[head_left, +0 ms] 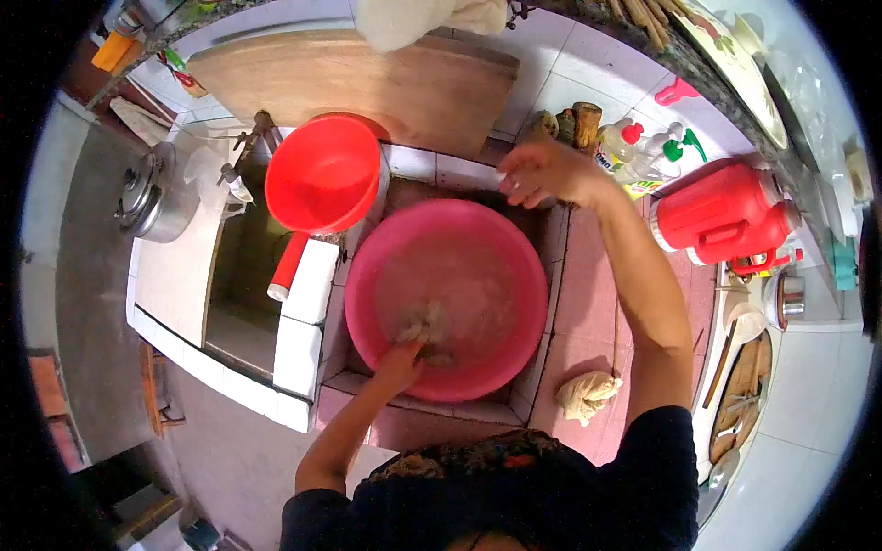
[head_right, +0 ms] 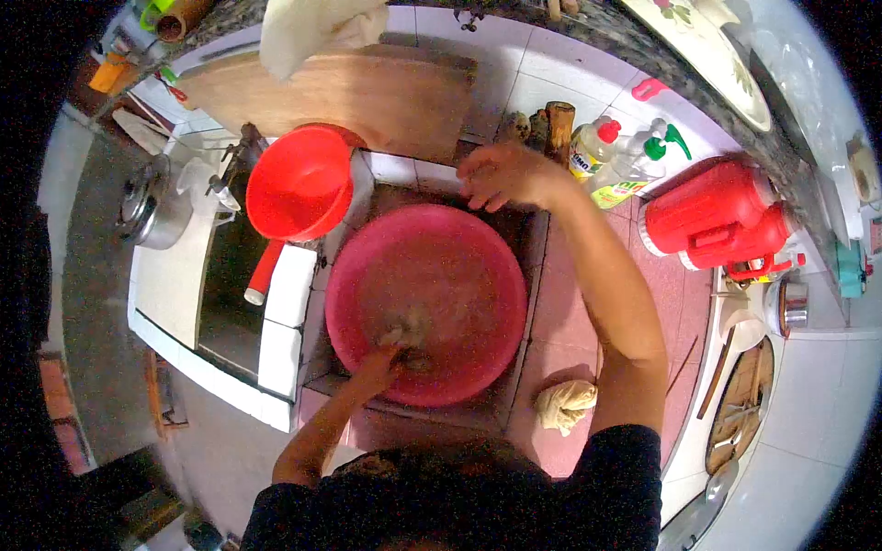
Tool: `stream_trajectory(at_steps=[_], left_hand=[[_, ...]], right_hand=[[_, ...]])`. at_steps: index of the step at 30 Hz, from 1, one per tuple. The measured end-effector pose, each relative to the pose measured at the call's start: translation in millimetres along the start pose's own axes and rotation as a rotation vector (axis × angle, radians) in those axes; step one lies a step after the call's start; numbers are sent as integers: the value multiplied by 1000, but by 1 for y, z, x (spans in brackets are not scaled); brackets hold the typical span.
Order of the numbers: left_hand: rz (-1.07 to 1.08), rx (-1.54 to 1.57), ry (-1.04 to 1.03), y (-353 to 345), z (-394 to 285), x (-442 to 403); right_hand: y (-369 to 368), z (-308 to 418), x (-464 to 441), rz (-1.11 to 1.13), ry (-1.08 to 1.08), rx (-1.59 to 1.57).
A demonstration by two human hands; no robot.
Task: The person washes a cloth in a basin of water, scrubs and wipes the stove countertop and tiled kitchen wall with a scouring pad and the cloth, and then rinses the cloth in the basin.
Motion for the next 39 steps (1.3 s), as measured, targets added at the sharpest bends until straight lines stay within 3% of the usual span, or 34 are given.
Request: stream_trajectory(at_steps=[2, 3, 6, 8, 10, 12, 13, 15, 16, 18, 20, 21, 22, 23, 25, 28, 31, 33, 36, 39], left_hand=[[4, -68, 10, 2, 0, 1], [7, -100, 17, 3, -2, 3], [337, -145, 297, -18, 8, 9], [169, -174, 141, -14, 4, 7], [87, -186, 68, -14, 2, 9], [98, -180, 77, -13, -4, 9], [104, -180, 87, -10, -8, 10], [113, -168, 102, -9, -5, 10], [89, -171, 62, -7, -2, 9], [53, -160, -27, -7, -3, 5], [242, -132, 266, 20, -23, -1], [234, -160, 273, 22, -27, -1], [226, -188, 280, 25, -32, -1], [109, -263, 149, 21, -30, 3], [12, -84, 148, 17, -26, 3], [98, -137, 178, 26, -36, -2], [73, -232, 152, 3, -17, 7], [-6, -244, 93, -9, -4, 10], [-37, -283, 20, -7, -3, 8], [102, -250, 102, -12, -1, 9]], right_hand=[[-23, -6, -14, -252, 286, 643], [-32, -3, -11, -275, 184, 639], [-51, -12, -14, -275, -42, 699], [-59, -86, -65, -206, -86, 815], [-70, -177, -127, -280, 66, 810], [-86, -240, -165, 25, 45, 670], [-87, -230, -162, 68, -94, 640], [-98, -245, -163, -84, -325, 524], [-113, -293, -183, -278, -413, 431], [-100, -317, -206, -464, -389, 477], [-98, -316, -211, -414, -186, 760], [-91, -290, -193, -431, -130, 1021], [-84, -273, -177, -425, -141, 1019], [-70, -261, -156, -437, -183, 863], [-48, -226, -104, -505, -219, 602], [-42, -133, -3, -487, -290, 414], [-120, -156, 22, -299, -96, 457], [-178, -185, 22, -90, -325, 637], [-221, -186, 25, -282, -209, 908], [-260, -230, 16, -177, -164, 908]])
Point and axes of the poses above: each hand's wrist, its own x-axis away from the middle knuckle, its own y-axis out of the back of the hand, z = x × y, the point moved 8 cm from there along -x, towards the middle knuckle, and after that the axes turned 14 degrees about -y, right-handed, at the moved point
